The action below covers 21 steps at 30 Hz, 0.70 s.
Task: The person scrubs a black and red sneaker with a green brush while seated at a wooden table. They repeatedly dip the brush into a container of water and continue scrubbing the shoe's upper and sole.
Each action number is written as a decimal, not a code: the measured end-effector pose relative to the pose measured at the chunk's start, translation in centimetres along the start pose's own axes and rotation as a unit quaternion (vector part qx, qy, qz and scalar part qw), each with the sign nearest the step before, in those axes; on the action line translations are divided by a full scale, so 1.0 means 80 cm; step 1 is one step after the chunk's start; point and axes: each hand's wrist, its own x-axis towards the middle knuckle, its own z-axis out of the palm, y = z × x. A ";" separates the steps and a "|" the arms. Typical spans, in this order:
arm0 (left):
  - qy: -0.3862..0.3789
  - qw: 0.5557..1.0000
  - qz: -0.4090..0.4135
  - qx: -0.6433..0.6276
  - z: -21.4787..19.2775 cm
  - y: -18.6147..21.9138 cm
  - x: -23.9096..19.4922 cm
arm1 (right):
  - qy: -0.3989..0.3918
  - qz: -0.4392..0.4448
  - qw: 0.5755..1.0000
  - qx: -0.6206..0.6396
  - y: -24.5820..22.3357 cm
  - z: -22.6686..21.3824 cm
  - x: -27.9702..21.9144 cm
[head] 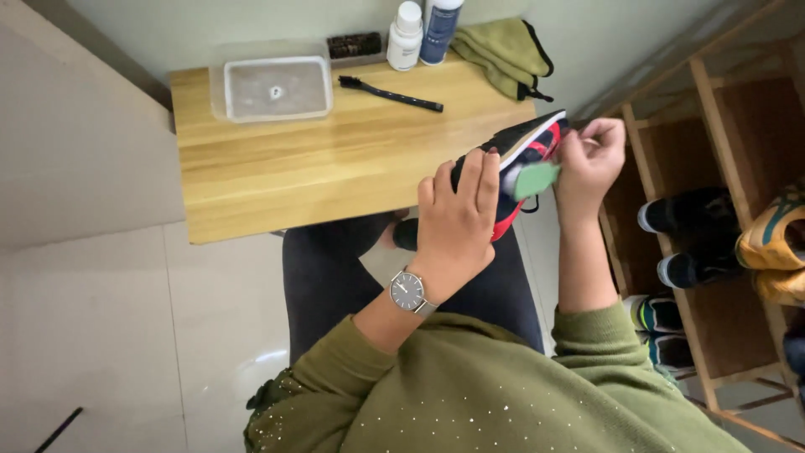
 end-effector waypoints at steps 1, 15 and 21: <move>-0.001 1.000 -0.003 0.001 0.001 0.000 0.001 | -0.003 0.001 1.000 0.000 0.021 -0.002 0.015; 0.053 0.999 0.007 0.010 0.016 -0.014 -0.015 | 0.020 -0.009 0.993 -0.113 0.037 -0.007 0.007; 0.057 0.998 0.013 0.007 0.010 -0.004 -0.012 | 0.096 0.010 0.990 -0.101 0.078 -0.017 0.032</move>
